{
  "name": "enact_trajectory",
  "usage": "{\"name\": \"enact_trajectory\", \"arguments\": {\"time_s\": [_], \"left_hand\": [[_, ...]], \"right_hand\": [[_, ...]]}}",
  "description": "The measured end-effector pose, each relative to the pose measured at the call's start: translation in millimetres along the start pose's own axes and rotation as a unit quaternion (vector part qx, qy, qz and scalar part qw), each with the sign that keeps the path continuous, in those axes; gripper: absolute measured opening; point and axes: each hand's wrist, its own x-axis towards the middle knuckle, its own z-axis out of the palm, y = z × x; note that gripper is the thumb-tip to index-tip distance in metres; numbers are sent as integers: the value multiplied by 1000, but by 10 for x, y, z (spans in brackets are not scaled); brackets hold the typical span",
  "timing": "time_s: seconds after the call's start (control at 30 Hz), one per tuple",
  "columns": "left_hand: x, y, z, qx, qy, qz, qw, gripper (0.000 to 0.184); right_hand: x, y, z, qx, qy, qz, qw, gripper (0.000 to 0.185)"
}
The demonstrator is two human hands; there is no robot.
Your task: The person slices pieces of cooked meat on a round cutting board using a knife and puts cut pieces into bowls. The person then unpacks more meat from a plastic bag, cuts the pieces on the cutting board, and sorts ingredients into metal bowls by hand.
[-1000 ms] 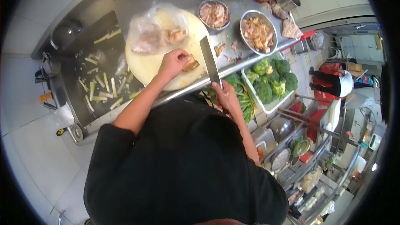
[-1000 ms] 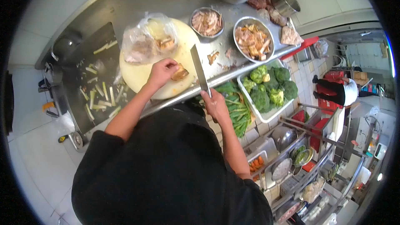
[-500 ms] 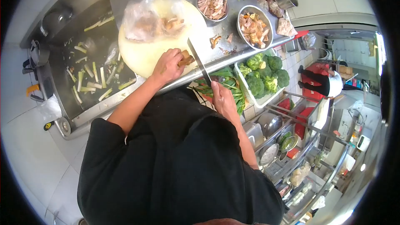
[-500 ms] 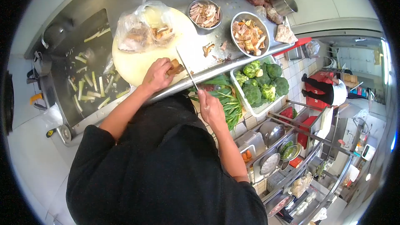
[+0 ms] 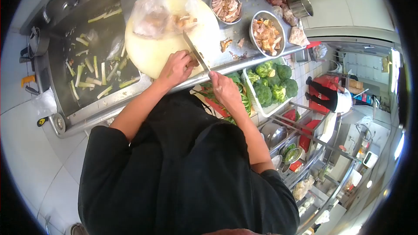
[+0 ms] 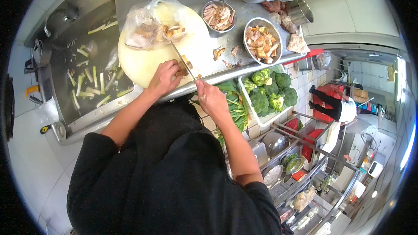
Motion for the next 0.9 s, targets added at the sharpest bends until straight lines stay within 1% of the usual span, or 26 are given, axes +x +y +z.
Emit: {"name": "enact_trajectory", "arguments": {"time_s": [0.1,0.17,0.2,0.23,0.3,0.37,0.4,0.43,0.5,0.6,0.7,0.73,0.8,0.87,0.9], "left_hand": [[-64,11,-30,2,0,-18,1000,27],[-31,17,-26,-14,-15,-20,1000,27],[-10,-15,26,-16,-5,-16,1000,26],[-29,-63,72,-17,5,-14,1000,26],[-30,-53,115,-24,7,-16,1000,25],[-47,-54,21,-27,-8,-22,999,25],[-21,62,-60,-27,23,-18,999,24],[-57,55,-107,-23,24,-15,999,24],[-131,39,-122,-25,28,-11,999,24],[-131,4,-96,-12,15,-15,1000,22],[-132,-12,-73,-17,4,-24,1000,20],[-130,-36,-76,-18,-2,-26,999,20],[-169,-47,-72,-29,-12,-27,999,19],[-122,-41,-71,-27,-2,-26,999,19],[-139,-2,-77,-24,6,-28,999,20]], "right_hand": [[-213,-50,-197,4,-32,21,999,50],[-283,103,-19,-12,-20,-17,1000,49],[-259,241,113,-23,-8,-34,999,48],[-131,450,372,-62,2,-85,994,47],[39,92,246,-65,-21,-32,997,49],[137,-27,114,-29,-31,-16,999,51],[177,-43,82,-11,-39,-9,999,52],[215,-28,20,-4,-69,16,997,55],[42,-95,-136,-5,-46,14,999,53],[-191,-108,-323,7,-87,16,996,51],[-265,66,-79,-16,-81,0,997,50],[-241,93,65,-2,-48,-6,999,51],[-72,69,305,3,-44,-1,999,51],[149,173,435,-20,-34,-19,999,52],[137,139,356,9,-33,-20,999,53]]}}
